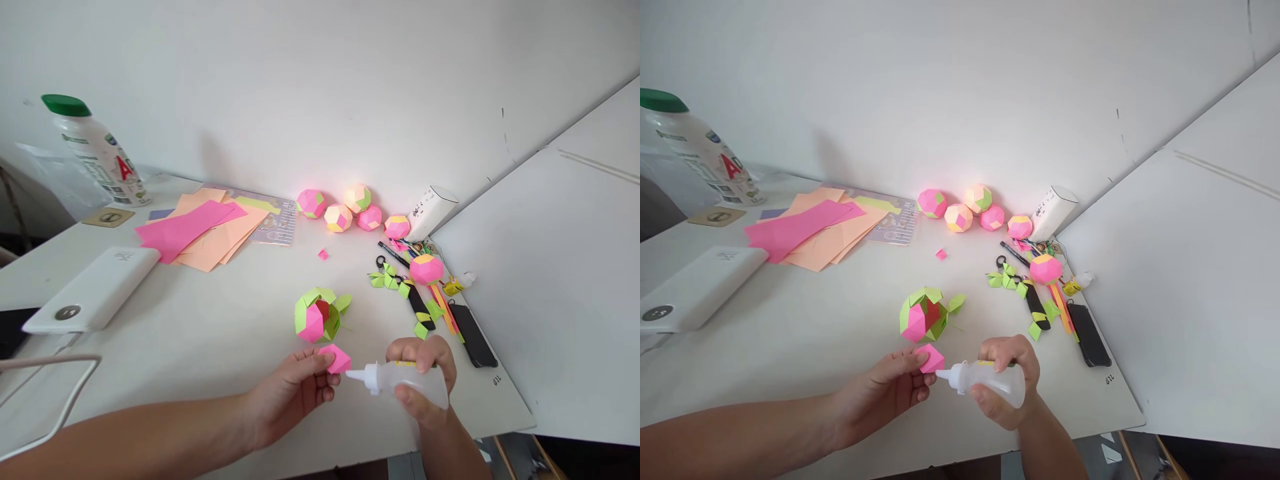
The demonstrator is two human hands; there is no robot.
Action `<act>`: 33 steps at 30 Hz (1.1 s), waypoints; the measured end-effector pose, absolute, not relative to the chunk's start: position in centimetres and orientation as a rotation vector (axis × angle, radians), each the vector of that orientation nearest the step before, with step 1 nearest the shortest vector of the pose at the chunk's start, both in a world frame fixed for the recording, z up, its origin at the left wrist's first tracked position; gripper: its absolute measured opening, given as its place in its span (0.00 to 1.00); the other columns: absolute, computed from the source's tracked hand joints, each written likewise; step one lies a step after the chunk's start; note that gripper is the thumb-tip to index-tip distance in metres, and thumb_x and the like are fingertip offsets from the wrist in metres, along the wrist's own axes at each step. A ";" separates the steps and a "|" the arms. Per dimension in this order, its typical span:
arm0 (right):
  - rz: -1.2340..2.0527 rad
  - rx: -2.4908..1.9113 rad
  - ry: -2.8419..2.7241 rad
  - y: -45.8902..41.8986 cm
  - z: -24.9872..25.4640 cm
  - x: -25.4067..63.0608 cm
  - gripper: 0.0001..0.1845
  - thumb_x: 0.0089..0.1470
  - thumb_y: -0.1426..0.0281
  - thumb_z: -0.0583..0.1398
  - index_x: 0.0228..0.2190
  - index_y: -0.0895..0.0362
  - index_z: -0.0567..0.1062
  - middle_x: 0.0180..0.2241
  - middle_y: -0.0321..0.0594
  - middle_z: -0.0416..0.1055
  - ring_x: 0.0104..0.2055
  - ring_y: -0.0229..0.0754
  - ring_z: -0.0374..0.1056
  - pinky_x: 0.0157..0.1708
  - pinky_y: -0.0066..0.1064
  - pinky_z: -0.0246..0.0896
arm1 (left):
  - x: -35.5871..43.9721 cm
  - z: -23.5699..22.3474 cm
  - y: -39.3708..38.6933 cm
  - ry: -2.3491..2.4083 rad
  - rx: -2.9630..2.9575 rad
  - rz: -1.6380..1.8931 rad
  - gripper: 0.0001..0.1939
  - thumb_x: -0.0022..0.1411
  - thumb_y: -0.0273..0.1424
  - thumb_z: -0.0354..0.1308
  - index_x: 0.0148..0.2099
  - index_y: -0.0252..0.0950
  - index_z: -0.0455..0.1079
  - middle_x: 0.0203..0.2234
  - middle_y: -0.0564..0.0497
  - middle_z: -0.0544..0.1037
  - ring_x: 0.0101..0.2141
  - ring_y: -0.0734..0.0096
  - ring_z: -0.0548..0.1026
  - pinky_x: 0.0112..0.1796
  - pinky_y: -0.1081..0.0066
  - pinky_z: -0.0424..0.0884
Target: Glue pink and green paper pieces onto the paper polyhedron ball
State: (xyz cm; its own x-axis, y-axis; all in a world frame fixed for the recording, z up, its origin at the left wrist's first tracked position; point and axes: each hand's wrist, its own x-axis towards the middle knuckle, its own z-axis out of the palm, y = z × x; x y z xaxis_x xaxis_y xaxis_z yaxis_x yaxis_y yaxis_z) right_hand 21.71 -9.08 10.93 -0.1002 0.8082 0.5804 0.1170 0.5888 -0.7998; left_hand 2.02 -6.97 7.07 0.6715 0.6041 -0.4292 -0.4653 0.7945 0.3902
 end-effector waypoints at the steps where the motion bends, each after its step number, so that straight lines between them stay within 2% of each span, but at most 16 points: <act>1: 0.657 -0.802 -1.602 -9.2 10.8 21.5 0.12 0.50 0.65 0.62 0.33 0.46 0.61 0.17 0.27 0.49 0.16 0.38 0.50 0.15 0.28 0.46 | 2.0 7.1 -6.9 0.582 0.257 0.616 0.13 0.49 0.36 0.71 0.30 0.32 0.73 0.24 0.51 0.72 0.27 0.75 0.68 0.30 0.76 0.66; 8: 0.413 -0.747 -1.699 -10.3 10.2 21.0 0.16 0.45 0.69 0.63 0.33 0.45 0.62 0.17 0.25 0.43 0.16 0.34 0.36 0.17 0.30 0.45 | 1.8 7.2 -6.9 0.651 0.241 0.643 0.10 0.55 0.34 0.67 0.32 0.32 0.74 0.27 0.51 0.73 0.30 0.74 0.71 0.31 0.75 0.69; 12: 0.359 -0.749 -1.876 -10.2 10.5 21.0 0.16 0.47 0.71 0.61 0.35 0.45 0.61 0.17 0.25 0.45 0.16 0.35 0.39 0.16 0.30 0.49 | 1.8 7.4 -6.8 0.630 0.246 0.650 0.10 0.56 0.34 0.66 0.32 0.31 0.74 0.28 0.50 0.73 0.29 0.75 0.71 0.31 0.75 0.69; 16: 0.284 -0.699 -1.984 -10.1 10.8 21.0 0.17 0.47 0.72 0.62 0.35 0.46 0.61 0.18 0.25 0.46 0.16 0.34 0.38 0.15 0.29 0.48 | 1.8 7.6 -6.8 0.647 0.247 0.640 0.10 0.55 0.33 0.67 0.31 0.31 0.73 0.26 0.50 0.73 0.29 0.75 0.71 0.31 0.76 0.69; 21: 0.257 -0.764 -1.993 -10.3 11.2 20.8 0.15 0.49 0.72 0.61 0.35 0.47 0.61 0.18 0.25 0.47 0.17 0.35 0.41 0.17 0.30 0.52 | 1.8 7.7 -6.8 0.666 0.243 0.633 0.10 0.54 0.33 0.68 0.31 0.30 0.74 0.26 0.50 0.74 0.28 0.75 0.71 0.31 0.76 0.69; 27: 0.225 -0.647 -1.983 -10.0 11.3 20.6 0.15 0.47 0.79 0.59 0.34 0.51 0.62 0.20 0.26 0.48 0.18 0.33 0.40 0.17 0.27 0.49 | 1.7 7.7 -6.9 0.668 0.242 0.627 0.09 0.55 0.33 0.67 0.31 0.31 0.74 0.26 0.50 0.74 0.29 0.75 0.71 0.31 0.76 0.69; 33: 0.243 -0.613 -2.023 -10.0 11.7 20.2 0.14 0.47 0.79 0.59 0.33 0.52 0.61 0.20 0.26 0.48 0.19 0.34 0.42 0.18 0.28 0.50 | 1.8 7.5 -6.9 0.654 0.242 0.624 0.10 0.54 0.34 0.68 0.31 0.31 0.74 0.26 0.50 0.74 0.29 0.75 0.71 0.32 0.75 0.69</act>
